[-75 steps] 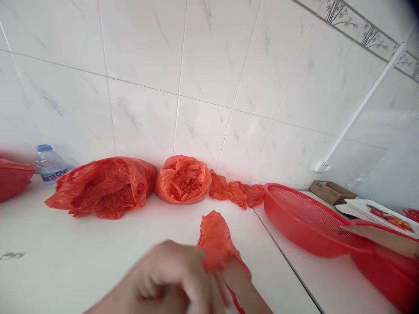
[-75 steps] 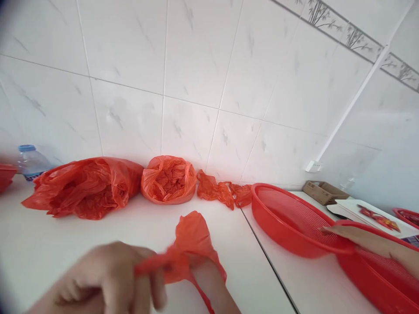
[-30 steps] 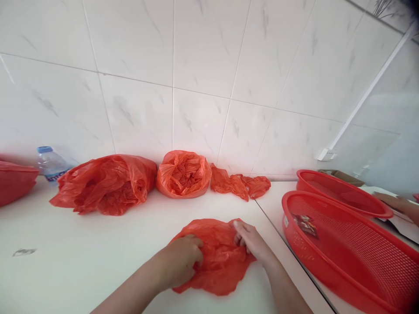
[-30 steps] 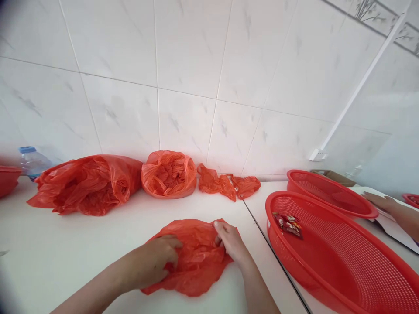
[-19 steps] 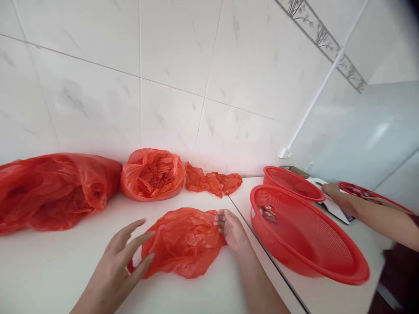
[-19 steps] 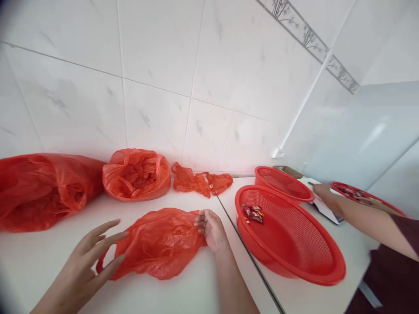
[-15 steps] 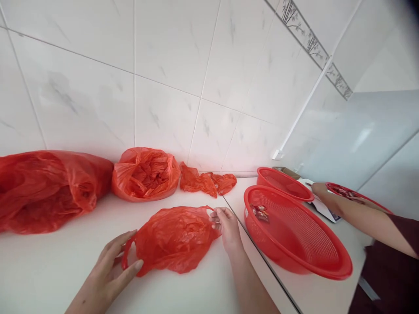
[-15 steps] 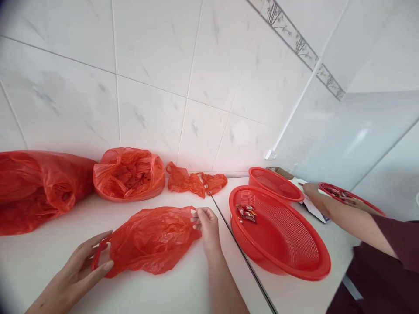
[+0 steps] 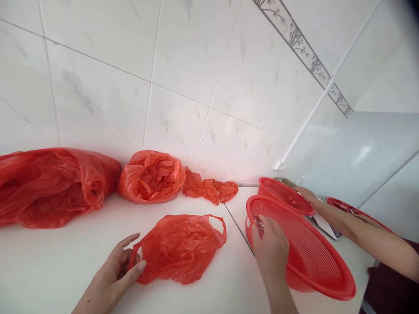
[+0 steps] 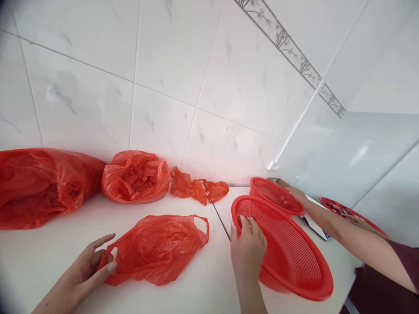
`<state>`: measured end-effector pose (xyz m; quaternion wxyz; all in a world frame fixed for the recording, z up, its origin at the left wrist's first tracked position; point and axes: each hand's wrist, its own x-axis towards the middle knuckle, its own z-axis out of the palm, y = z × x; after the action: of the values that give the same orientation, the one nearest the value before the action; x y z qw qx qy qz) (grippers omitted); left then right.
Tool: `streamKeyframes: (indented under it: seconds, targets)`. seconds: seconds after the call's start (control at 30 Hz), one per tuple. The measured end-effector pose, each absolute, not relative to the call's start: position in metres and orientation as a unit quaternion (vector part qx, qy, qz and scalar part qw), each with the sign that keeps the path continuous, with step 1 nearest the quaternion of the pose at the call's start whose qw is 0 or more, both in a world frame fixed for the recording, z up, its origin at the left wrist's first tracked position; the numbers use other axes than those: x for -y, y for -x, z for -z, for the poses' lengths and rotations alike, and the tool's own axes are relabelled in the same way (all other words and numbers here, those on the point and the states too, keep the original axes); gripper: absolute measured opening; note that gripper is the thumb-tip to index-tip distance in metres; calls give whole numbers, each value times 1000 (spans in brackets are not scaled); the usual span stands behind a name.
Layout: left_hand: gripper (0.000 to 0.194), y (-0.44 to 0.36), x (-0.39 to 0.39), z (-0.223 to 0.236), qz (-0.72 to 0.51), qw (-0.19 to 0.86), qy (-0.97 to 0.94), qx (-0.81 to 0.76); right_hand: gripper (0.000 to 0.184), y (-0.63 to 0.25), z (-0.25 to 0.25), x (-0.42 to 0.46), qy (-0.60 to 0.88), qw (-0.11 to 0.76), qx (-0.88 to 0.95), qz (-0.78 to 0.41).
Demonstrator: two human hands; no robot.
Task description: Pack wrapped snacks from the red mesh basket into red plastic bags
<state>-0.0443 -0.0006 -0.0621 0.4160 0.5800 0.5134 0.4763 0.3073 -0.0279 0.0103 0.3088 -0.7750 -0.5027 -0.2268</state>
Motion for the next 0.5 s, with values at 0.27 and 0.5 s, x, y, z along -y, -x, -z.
streamKeyframes:
  seconds: [0.27,0.5]
  targets:
    - [61,45,1,63,-482,496,-529,-492,47,-347,-18,79,852,143,503,17]
    - [61,48,-1,70,-451,482,-554,-508,40,-362,-22,106,853,150,498,-48]
